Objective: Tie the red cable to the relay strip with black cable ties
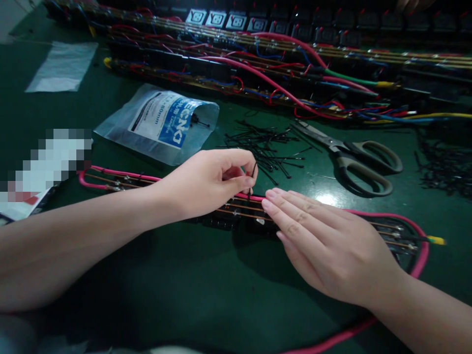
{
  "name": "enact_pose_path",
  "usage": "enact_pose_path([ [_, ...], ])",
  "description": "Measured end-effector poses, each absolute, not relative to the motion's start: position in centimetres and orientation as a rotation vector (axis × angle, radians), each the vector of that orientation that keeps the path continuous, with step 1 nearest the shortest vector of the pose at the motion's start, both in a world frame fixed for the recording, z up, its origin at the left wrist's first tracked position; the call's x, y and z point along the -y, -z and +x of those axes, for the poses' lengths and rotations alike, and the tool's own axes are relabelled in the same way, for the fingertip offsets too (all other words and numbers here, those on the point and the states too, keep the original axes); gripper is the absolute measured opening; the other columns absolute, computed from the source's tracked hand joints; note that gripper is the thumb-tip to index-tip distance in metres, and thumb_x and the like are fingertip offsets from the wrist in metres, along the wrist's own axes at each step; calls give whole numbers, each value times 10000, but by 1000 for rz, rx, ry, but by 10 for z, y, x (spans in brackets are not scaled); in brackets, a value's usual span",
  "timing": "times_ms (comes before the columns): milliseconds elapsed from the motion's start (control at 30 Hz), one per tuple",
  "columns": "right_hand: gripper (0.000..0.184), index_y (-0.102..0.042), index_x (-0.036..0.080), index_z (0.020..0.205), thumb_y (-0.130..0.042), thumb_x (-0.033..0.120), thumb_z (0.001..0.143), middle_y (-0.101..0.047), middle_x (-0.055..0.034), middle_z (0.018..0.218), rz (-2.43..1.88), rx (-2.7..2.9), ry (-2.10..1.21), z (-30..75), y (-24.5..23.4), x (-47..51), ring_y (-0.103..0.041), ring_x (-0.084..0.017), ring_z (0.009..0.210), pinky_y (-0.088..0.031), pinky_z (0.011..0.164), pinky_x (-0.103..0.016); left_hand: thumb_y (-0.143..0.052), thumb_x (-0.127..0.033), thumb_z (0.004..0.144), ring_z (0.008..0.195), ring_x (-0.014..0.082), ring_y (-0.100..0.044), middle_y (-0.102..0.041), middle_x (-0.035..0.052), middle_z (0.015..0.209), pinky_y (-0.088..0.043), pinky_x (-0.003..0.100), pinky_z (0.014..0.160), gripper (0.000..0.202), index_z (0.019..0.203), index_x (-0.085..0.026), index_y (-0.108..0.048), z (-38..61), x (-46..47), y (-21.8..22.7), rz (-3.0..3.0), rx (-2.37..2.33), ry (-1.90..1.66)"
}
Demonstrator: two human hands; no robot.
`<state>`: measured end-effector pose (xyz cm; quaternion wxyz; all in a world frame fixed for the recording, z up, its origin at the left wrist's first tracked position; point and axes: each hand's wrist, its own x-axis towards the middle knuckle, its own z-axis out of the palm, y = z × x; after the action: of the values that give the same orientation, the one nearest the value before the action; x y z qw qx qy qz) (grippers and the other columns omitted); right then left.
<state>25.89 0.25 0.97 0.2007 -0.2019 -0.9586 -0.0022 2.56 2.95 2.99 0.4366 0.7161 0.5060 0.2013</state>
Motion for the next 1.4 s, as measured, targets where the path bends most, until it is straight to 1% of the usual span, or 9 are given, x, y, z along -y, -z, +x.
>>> enact_pose_path([
  [100,350,-649,23,1225,-579,85,888,-699,-180,1240,-586,2680,31,260,-8,-3,-685,-292,1125,-583,942,-430,-585,-233,885,635,94,-558,-627,-38,717,-428,210,577,89,820,-186,-624,27,-30,-31,1802,-1253,-514],
  [167,344,-644,49,1230,-597,130,898,-715,-163,1222,-618,2676,48,260,-9,-4,-703,-284,1066,-586,872,-421,-601,-229,879,650,91,-574,-649,-37,733,-438,202,592,81,829,-182,-644,27,-30,-31,1799,-1241,-529],
  [300,401,-615,32,1240,-619,280,925,-741,-168,1135,-702,2653,84,260,-9,-4,-706,-270,975,-561,798,-398,-623,-223,867,652,87,-583,-655,-34,741,-443,193,592,77,834,-169,-669,27,-31,-31,1789,-1247,-563],
  [367,416,-612,26,1236,-611,309,930,-744,-166,1097,-748,2648,94,260,-8,-4,-701,-270,949,-548,780,-395,-629,-218,862,640,86,-581,-643,-33,721,-439,188,572,76,827,-164,-670,27,-31,-31,1766,-1247,-579],
  [600,380,-611,34,1219,-570,303,954,-737,-153,1077,-746,2686,100,259,-9,-4,-677,-266,922,-514,758,-392,-633,-232,864,616,82,-573,-636,-34,696,-433,183,541,82,826,-164,-660,26,-32,-30,1653,-1226,-616],
  [767,386,-607,36,1229,-581,300,948,-733,-146,1090,-750,2692,101,260,-8,-4,-671,-270,927,-506,751,-394,-643,-220,860,610,73,-561,-623,-38,685,-412,175,531,76,810,-165,-656,26,-32,-31,1628,-1220,-647],
  [967,389,-606,33,1232,-573,299,950,-730,-156,1088,-748,2697,104,261,-7,-4,-669,-269,937,-503,766,-390,-643,-199,856,613,70,-555,-615,-39,682,-404,174,532,65,804,-162,-650,26,-32,-31,1601,-1209,-648],
  [1400,378,-608,35,1220,-566,300,953,-732,-156,1081,-737,2701,123,260,-6,-6,-669,-270,931,-508,763,-392,-626,-209,868,619,71,-532,-597,-34,683,-398,177,540,69,825,-157,-641,26,-32,-32,1597,-1203,-636],
])
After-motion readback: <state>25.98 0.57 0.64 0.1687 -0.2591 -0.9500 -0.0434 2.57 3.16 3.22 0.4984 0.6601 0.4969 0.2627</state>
